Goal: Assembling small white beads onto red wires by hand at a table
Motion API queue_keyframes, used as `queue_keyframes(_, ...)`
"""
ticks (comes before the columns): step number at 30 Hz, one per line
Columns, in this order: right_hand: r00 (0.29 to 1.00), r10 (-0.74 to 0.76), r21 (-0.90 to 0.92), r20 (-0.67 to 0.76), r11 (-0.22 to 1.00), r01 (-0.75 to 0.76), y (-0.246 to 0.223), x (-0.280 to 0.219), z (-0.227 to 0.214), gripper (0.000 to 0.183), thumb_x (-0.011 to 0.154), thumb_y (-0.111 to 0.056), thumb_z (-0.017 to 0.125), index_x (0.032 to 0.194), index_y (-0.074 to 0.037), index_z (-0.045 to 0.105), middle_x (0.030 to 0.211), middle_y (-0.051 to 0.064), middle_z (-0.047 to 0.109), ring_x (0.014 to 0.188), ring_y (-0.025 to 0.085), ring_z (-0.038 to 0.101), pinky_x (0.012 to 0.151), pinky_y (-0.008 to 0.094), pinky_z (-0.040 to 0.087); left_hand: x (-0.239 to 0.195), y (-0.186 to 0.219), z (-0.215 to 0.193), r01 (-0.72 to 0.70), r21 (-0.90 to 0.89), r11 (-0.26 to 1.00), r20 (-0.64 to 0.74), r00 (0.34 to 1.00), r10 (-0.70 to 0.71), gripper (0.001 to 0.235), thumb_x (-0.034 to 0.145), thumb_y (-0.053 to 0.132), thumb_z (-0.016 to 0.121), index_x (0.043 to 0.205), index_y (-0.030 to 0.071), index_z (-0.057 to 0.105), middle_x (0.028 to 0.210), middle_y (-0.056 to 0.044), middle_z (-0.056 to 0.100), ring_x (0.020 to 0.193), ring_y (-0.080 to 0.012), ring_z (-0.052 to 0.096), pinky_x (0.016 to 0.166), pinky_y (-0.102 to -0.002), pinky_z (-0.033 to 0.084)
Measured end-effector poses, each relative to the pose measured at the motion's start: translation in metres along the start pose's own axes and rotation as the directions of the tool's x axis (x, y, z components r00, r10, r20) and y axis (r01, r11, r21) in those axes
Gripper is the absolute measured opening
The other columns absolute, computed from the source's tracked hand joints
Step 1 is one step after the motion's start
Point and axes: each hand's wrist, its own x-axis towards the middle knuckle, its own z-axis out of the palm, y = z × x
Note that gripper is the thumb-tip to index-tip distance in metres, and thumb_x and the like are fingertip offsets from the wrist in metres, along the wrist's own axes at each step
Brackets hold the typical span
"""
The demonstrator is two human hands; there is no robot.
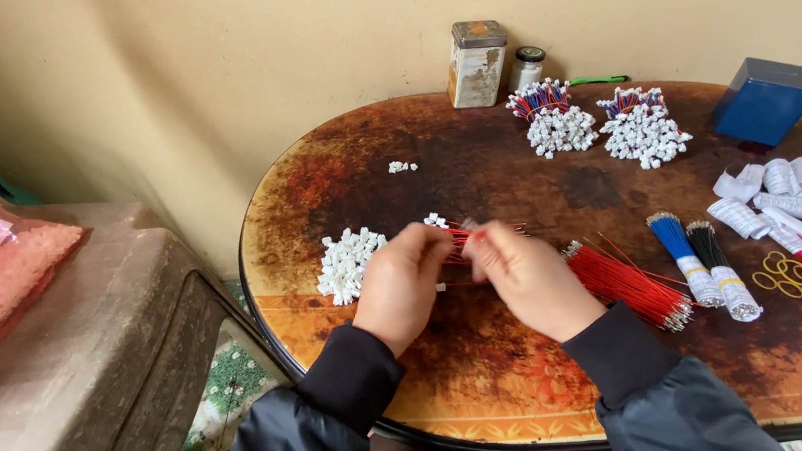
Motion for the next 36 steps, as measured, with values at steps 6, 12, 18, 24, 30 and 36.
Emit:
queue_keyframes(6, 0.976, 0.057, -0.115, 0.211, 0.993, -0.034, -0.013, 0.013, 0.006, 0.035, 0.100, -0.040, 0.045, 0.089, -0.010, 0.058, 0.067, 0.018, 0.066, 0.072, 0.037, 0.068, 0.066, 0.044, 0.053, -0.003, -0.016, 0.009, 0.238, -0.742, 0.627, 0.020, 0.942, -0.334, 0.014, 0.096, 0.015, 0.060, 0.101, 0.003, 0.065, 0.090, -0.014, 0.072, 0.079, -0.0193, 0.070, 0.061, -0.025, 0.059)
queue_keyframes(12, 0.955, 0.240, -0.170, 0.174, 0.963, -0.212, 0.005, 0.038, 0.010, 0.037, 0.099, -0.047, 0.042, 0.091, -0.019, 0.065, 0.042, 0.002, 0.060, 0.054, 0.022, 0.070, 0.060, 0.033, 0.056, -0.003, -0.009, -0.007, 0.310, -0.834, 0.456, 0.065, 0.876, -0.478, 0.020, 0.098, 0.017, 0.056, 0.111, 0.003, 0.061, 0.094, -0.012, 0.072, 0.076, -0.0166, 0.070, 0.060, -0.023, 0.058)
queue_keyframes(18, 0.954, 0.271, 0.002, 0.128, 0.962, -0.274, -0.010, 0.032, -0.001, 0.025, 0.099, -0.033, 0.047, 0.111, -0.014, 0.056, 0.085, 0.007, 0.075, 0.050, 0.021, 0.066, 0.047, 0.032, 0.055, -0.007, -0.012, 0.001, 0.364, -0.875, 0.319, 0.183, 0.859, -0.478, 0.024, 0.098, 0.015, 0.054, 0.113, -0.001, 0.064, 0.091, -0.013, 0.071, 0.072, -0.0177, 0.070, 0.059, -0.026, 0.061)
queue_keyframes(24, 0.992, 0.073, 0.040, 0.103, 0.996, -0.078, -0.007, 0.008, -0.002, 0.024, 0.097, -0.034, 0.055, 0.102, -0.013, 0.067, 0.080, 0.008, 0.075, 0.087, 0.021, 0.070, 0.082, 0.041, 0.055, -0.012, -0.009, 0.011, 0.382, -0.873, 0.302, 0.222, 0.864, -0.452, 0.021, 0.097, 0.016, 0.058, 0.108, 0.000, 0.065, 0.091, -0.014, 0.071, 0.073, -0.0189, 0.072, 0.060, -0.028, 0.062)
queue_keyframes(30, 0.996, 0.065, 0.080, 0.056, 0.994, -0.069, -0.017, 0.005, -0.006, 0.024, 0.095, -0.032, 0.059, 0.095, -0.013, 0.073, 0.066, 0.007, 0.070, 0.072, 0.018, 0.065, 0.073, 0.036, 0.055, -0.012, -0.001, 0.008, 0.377, -0.820, 0.431, 0.198, 0.893, -0.404, 0.026, 0.093, 0.018, 0.065, 0.109, -0.002, 0.065, 0.088, -0.017, 0.072, 0.070, -0.0200, 0.072, 0.057, -0.027, 0.062)
queue_keyframes(36, 0.997, 0.014, 0.142, 0.070, 0.990, -0.024, 0.008, 0.008, 0.006, 0.024, 0.095, -0.030, 0.060, 0.090, -0.010, 0.074, 0.061, 0.008, 0.068, 0.069, 0.016, 0.061, 0.072, 0.035, 0.054, -0.010, -0.015, 0.021, 0.385, -0.775, 0.502, 0.200, 0.902, -0.383, 0.022, 0.092, 0.020, 0.068, 0.103, 0.001, 0.068, 0.085, -0.016, 0.072, 0.069, -0.0198, 0.072, 0.056, -0.026, 0.062)
